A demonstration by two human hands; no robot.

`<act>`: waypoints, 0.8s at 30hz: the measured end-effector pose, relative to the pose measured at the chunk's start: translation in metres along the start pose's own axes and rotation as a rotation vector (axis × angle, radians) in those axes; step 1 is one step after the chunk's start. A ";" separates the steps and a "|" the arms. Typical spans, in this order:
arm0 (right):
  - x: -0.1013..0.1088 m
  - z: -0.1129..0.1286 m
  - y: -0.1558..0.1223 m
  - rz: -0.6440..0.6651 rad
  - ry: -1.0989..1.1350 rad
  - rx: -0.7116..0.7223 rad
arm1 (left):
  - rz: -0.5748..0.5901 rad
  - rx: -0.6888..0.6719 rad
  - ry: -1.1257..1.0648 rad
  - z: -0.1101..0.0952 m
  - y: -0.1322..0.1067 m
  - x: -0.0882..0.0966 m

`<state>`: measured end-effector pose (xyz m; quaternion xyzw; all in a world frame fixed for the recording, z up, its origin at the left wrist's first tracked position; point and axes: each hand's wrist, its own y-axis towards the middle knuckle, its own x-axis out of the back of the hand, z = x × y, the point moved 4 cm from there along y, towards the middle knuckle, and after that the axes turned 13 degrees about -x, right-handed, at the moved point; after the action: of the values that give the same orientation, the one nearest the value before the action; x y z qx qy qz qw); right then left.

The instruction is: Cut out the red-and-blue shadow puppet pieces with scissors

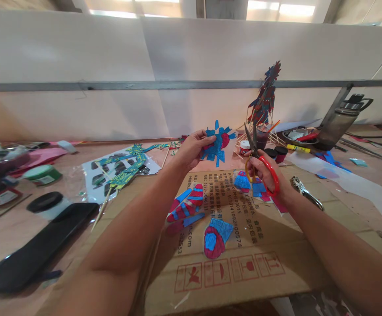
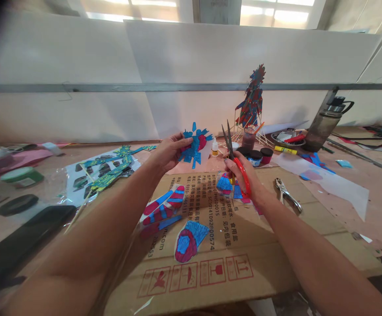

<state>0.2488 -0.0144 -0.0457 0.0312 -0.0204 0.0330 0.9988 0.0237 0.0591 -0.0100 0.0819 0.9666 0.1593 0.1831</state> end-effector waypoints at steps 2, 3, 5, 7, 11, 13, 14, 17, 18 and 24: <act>-0.003 0.002 -0.002 -0.001 -0.070 0.009 | -0.035 -0.028 -0.067 -0.001 -0.001 -0.005; -0.005 0.004 -0.003 -0.007 -0.111 0.013 | -0.056 -0.048 -0.102 -0.002 -0.001 -0.007; -0.007 0.006 -0.005 -0.014 -0.166 0.008 | -0.097 -0.078 -0.155 -0.002 -0.001 -0.011; -0.010 0.007 -0.006 -0.004 -0.189 -0.005 | -0.147 -0.099 -0.185 -0.001 0.000 -0.013; -0.013 0.008 -0.008 -0.004 -0.254 -0.006 | -0.224 -0.170 -0.223 -0.002 0.000 -0.014; -0.014 0.009 -0.011 -0.013 -0.270 -0.006 | -0.235 -0.198 -0.234 -0.003 0.000 -0.015; -0.015 0.009 -0.012 -0.016 -0.270 -0.006 | -0.238 -0.207 -0.235 -0.003 0.000 -0.016; -0.018 0.008 -0.014 0.007 -0.239 -0.013 | -0.225 -0.206 -0.221 0.000 -0.002 -0.019; -0.019 0.007 -0.013 0.013 -0.218 -0.016 | -0.219 -0.203 -0.209 0.001 -0.003 -0.021; -0.019 0.003 -0.009 0.013 -0.179 -0.006 | -0.203 -0.227 -0.148 0.006 -0.012 -0.032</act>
<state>0.2302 -0.0250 -0.0446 0.0309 -0.1097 0.0366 0.9928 0.0543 0.0427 -0.0089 -0.0261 0.9296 0.2419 0.2768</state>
